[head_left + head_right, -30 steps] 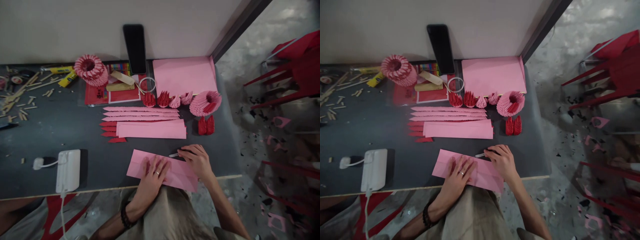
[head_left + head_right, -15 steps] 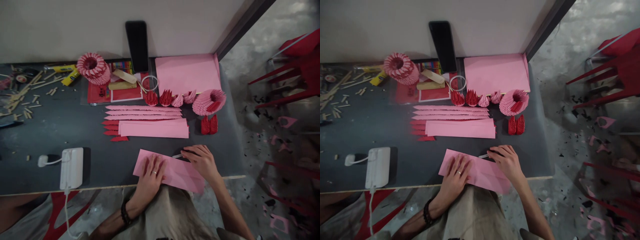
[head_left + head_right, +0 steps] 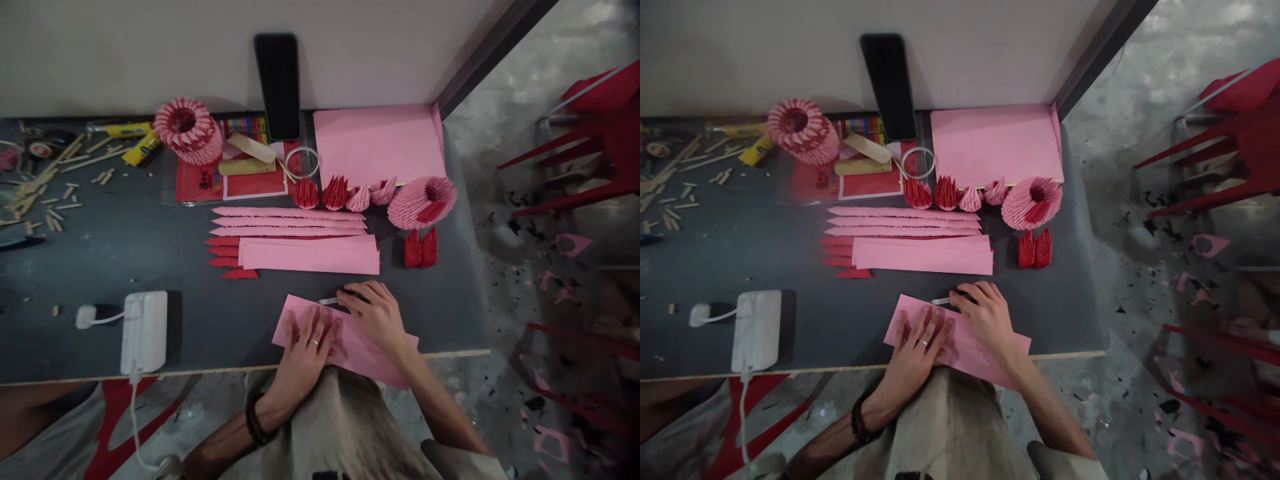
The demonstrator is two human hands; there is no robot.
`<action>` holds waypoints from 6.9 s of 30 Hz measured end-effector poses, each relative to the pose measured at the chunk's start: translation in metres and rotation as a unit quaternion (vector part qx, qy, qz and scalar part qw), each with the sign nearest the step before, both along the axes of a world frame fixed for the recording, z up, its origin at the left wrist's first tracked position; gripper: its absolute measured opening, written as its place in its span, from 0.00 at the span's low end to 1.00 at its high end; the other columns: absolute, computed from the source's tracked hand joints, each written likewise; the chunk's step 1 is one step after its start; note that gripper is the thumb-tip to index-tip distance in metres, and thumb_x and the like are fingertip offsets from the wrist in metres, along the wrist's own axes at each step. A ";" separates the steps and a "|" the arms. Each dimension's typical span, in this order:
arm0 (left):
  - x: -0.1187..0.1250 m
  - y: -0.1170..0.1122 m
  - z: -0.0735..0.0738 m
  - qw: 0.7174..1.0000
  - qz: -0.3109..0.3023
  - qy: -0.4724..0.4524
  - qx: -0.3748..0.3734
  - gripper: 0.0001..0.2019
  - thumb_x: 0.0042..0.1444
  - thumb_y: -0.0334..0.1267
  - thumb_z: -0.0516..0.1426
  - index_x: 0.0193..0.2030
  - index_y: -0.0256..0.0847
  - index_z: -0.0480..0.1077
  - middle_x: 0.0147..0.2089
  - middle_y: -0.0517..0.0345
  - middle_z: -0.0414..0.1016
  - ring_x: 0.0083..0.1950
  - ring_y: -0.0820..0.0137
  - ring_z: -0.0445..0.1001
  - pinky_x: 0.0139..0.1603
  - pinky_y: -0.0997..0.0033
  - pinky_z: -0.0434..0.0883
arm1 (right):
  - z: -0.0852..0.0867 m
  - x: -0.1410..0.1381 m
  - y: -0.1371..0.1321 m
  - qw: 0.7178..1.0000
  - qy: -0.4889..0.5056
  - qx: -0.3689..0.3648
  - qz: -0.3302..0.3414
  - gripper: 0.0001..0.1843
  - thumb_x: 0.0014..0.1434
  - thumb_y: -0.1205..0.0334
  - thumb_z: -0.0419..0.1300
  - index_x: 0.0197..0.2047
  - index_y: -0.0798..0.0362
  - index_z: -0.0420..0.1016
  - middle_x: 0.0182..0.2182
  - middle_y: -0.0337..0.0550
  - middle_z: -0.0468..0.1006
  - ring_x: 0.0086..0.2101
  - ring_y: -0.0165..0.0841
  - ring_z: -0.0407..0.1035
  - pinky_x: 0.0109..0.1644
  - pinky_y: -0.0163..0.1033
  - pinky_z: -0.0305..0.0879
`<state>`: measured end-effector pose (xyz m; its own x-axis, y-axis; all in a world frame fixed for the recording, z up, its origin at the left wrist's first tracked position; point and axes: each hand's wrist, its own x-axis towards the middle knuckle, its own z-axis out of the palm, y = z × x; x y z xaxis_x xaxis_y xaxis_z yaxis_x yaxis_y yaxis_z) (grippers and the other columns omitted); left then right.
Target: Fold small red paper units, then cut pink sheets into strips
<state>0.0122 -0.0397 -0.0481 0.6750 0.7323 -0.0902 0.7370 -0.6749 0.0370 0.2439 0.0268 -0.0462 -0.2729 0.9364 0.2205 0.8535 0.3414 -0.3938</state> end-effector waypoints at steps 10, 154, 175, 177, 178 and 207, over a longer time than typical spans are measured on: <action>-0.001 -0.004 -0.008 0.999 0.009 -0.037 0.004 0.27 0.74 0.46 0.53 0.76 0.43 0.65 0.81 0.45 0.61 0.83 0.44 0.51 0.82 0.23 0.37 | -0.010 -0.065 0.036 0.999 -0.004 0.013 0.034 0.13 0.69 0.66 0.64 0.53 0.43 0.85 0.47 0.40 0.86 0.44 0.35 0.74 0.50 0.40 0.69; 0.026 0.023 0.011 0.970 0.132 -0.206 0.010 0.16 0.70 0.39 0.61 0.62 0.46 0.78 0.56 0.50 0.80 0.57 0.59 0.72 0.67 0.50 0.67 | -0.016 0.103 -0.066 0.997 0.009 0.039 -0.068 0.08 0.67 0.63 0.68 0.49 0.44 0.84 0.44 0.39 0.88 0.43 0.37 0.79 0.56 0.47 0.68; 0.023 0.024 0.007 0.971 0.115 -0.208 0.016 0.17 0.69 0.39 0.62 0.63 0.44 0.78 0.55 0.49 0.81 0.56 0.57 0.73 0.63 0.48 0.70 | -0.011 0.084 -0.058 0.995 0.090 -0.032 0.031 0.09 0.68 0.62 0.68 0.49 0.39 0.85 0.42 0.36 0.85 0.42 0.34 0.76 0.50 0.47 0.71; 0.023 0.025 0.006 0.972 0.108 -0.206 0.026 0.17 0.69 0.41 0.62 0.62 0.44 0.78 0.55 0.48 0.81 0.56 0.57 0.74 0.63 0.47 0.70 | -0.011 0.082 -0.055 0.995 0.087 -0.030 0.036 0.10 0.67 0.62 0.69 0.50 0.38 0.86 0.42 0.36 0.85 0.42 0.34 0.75 0.50 0.46 0.71; 0.024 0.025 0.005 0.973 0.103 -0.205 0.030 0.17 0.69 0.42 0.63 0.62 0.43 0.79 0.55 0.48 0.81 0.55 0.57 0.74 0.64 0.47 0.70 | -0.011 0.082 -0.052 0.996 0.081 -0.029 0.039 0.11 0.67 0.63 0.69 0.51 0.38 0.86 0.42 0.37 0.86 0.43 0.34 0.75 0.50 0.45 0.71; 0.035 -0.007 0.004 0.997 0.062 -0.026 0.026 0.30 0.71 0.56 0.57 0.76 0.53 0.67 0.66 0.45 0.74 0.68 0.47 0.69 0.77 0.23 0.54 | -0.006 0.070 -0.030 0.997 0.077 0.011 -0.024 0.12 0.65 0.66 0.70 0.48 0.40 0.89 0.40 0.38 0.87 0.43 0.35 0.75 0.52 0.43 0.71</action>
<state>0.0476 -0.0471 -0.0444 0.5825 0.8126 -0.0173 0.8124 -0.5814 0.0438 0.3142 -0.0032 -0.0520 -0.1883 0.9421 0.2776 0.7995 0.3112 -0.5138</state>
